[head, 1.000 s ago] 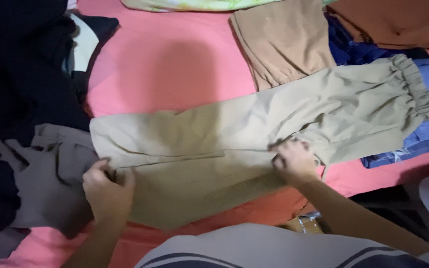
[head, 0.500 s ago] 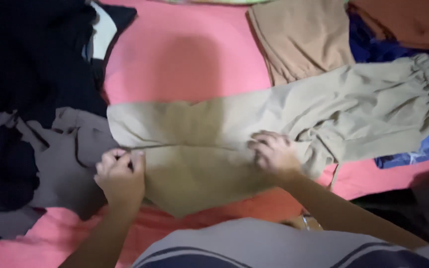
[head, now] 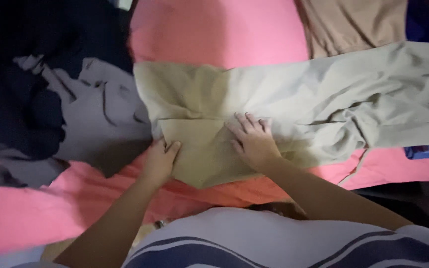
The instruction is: The person folds three pairs of trousers on a bed. They first fold beige trousers, then dark gray trousers, and finally black trousers, placing each folded item on a growing stack.
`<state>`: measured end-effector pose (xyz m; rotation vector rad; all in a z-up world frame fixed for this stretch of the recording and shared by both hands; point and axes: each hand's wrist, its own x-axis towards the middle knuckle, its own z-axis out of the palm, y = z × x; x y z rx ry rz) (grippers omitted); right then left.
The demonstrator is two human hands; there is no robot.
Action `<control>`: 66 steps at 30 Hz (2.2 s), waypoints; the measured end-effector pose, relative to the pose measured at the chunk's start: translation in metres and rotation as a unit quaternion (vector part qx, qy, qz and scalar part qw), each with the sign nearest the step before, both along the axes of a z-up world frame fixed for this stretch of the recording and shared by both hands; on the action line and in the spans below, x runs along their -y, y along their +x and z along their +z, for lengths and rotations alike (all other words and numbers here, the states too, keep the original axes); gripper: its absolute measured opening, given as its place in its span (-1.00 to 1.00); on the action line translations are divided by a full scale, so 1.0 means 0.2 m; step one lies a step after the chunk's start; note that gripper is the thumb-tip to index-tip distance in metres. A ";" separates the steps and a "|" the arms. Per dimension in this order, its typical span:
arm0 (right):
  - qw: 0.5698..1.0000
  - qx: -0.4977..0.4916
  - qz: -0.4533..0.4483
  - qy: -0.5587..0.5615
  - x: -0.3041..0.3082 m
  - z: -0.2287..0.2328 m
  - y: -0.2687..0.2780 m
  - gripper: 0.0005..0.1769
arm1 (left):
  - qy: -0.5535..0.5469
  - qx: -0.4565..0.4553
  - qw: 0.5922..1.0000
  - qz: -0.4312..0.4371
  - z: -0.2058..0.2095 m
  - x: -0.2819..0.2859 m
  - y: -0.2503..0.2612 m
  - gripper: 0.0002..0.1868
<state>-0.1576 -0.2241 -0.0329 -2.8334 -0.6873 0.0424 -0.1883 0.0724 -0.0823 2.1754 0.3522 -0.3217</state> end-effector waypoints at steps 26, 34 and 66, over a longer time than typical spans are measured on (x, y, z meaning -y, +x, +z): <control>0.999 -0.031 0.002 0.022 -0.19 -0.05 -0.06 -0.36 | 0.040 0.200 0.979 -0.002 0.07 -0.05 0.01 -0.60; 0.999 -0.046 -0.003 -0.018 -0.19 0.05 0.01 -0.35 | 0.049 0.152 0.987 -0.012 0.30 -0.01 0.05 -0.50; 0.989 -0.091 -0.009 -0.116 -0.20 0.05 -0.16 -0.21 | 0.123 -0.077 0.988 0.051 0.29 0.01 0.00 -0.23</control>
